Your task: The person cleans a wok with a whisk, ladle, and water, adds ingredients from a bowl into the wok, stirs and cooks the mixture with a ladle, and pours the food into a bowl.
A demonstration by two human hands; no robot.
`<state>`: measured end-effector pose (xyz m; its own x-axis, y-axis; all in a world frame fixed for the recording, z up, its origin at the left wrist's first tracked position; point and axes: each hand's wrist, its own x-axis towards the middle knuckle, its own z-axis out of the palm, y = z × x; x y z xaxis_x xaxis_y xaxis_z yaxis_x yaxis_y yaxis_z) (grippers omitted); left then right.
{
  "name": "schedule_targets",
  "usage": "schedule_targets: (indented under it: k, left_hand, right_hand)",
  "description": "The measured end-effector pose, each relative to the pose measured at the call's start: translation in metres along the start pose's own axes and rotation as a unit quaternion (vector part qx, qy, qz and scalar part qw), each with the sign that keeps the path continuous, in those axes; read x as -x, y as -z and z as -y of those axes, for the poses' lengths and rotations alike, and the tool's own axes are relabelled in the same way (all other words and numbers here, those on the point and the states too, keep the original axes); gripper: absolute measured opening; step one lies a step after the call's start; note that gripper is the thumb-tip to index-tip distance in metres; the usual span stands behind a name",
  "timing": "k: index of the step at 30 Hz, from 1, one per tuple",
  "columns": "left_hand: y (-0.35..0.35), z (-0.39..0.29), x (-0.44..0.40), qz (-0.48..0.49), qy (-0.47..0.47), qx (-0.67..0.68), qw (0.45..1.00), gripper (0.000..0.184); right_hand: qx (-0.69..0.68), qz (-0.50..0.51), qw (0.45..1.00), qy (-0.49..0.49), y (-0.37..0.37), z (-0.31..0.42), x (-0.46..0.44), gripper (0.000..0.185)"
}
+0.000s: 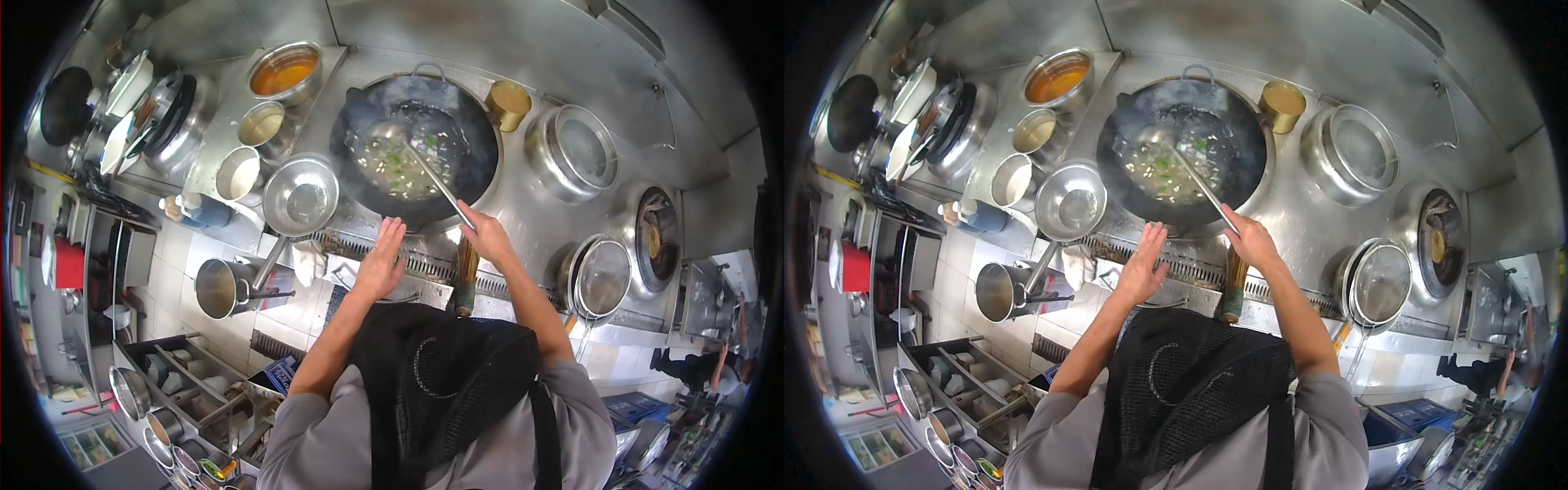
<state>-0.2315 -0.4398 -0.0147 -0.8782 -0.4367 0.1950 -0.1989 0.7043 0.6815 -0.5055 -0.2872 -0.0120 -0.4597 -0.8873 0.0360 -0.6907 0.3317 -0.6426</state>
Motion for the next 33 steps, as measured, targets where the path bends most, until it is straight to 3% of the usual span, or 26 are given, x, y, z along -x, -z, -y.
schedule_targets:
  k: [2, 5, 10, 14, 17, 19, 20, 23, 25, 29, 30, 31, 32, 33]
  left_hand:
    - [-0.003, -0.002, 0.000, -0.007, 0.006, -0.001, 1.000, 0.078]
    - [-0.005, -0.006, -0.003, -0.027, 0.008, -0.010, 1.000, 0.074]
    - [-0.008, -0.006, -0.003, -0.041, -0.002, -0.016, 0.999, 0.072]
    - [-0.004, -0.004, -0.004, -0.033, -0.023, -0.032, 0.999, 0.070]
    - [0.006, 0.003, -0.003, -0.003, -0.039, -0.047, 0.998, 0.070]
    - [0.013, 0.006, -0.004, 0.027, -0.047, -0.055, 0.997, 0.072]
    - [0.016, 0.008, -0.004, 0.034, -0.057, -0.053, 0.996, 0.072]
    - [0.022, 0.016, -0.007, 0.059, -0.097, -0.056, 0.992, 0.073]
    - [0.024, 0.023, -0.008, 0.051, -0.117, -0.084, 0.988, 0.071]
    - [0.029, 0.048, -0.014, 0.050, -0.211, -0.145, 0.965, 0.063]
    - [0.035, 0.051, -0.017, 0.076, -0.219, -0.098, 0.968, 0.061]
    - [0.045, 0.043, -0.018, 0.101, -0.202, -0.072, 0.971, 0.059]
    - [0.047, 0.047, -0.018, 0.097, -0.244, -0.089, 0.961, 0.058]
    - [0.045, 0.056, -0.019, 0.106, -0.256, -0.066, 0.958, 0.061]
  right_hand:
    - [0.084, 0.037, 0.995, 0.048, 0.016, -0.005, 0.012, 0.061]
    - [0.135, 0.078, 0.988, 0.009, 0.052, -0.002, 0.035, 0.063]
    - [0.200, 0.011, 0.979, -0.029, 0.081, -0.030, 0.096, 0.063]
    - [0.141, -0.077, 0.984, -0.083, 0.074, -0.032, 0.126, 0.058]
    - [0.045, -0.143, 0.985, -0.085, 0.064, 0.031, 0.137, 0.055]
    - [-0.044, -0.192, 0.969, -0.149, 0.059, 0.082, 0.145, 0.050]
    - [-0.015, -0.224, 0.968, -0.112, 0.051, 0.090, 0.152, 0.052]
    - [-0.075, -0.289, 0.945, -0.135, 0.037, 0.141, 0.170, 0.056]
    - [-0.079, -0.279, 0.930, -0.225, 0.032, 0.175, 0.175, 0.056]
    - [-0.075, -0.373, 0.901, -0.209, -0.016, 0.202, 0.203, 0.053]
    - [-0.153, -0.312, 0.871, -0.348, -0.020, 0.225, 0.213, 0.052]
    - [-0.145, -0.355, 0.870, -0.309, -0.042, 0.225, 0.229, 0.052]
    - [-0.112, -0.393, 0.871, -0.275, -0.059, 0.227, 0.246, 0.053]
    - [-0.106, -0.355, 0.860, -0.349, -0.064, 0.239, 0.264, 0.056]
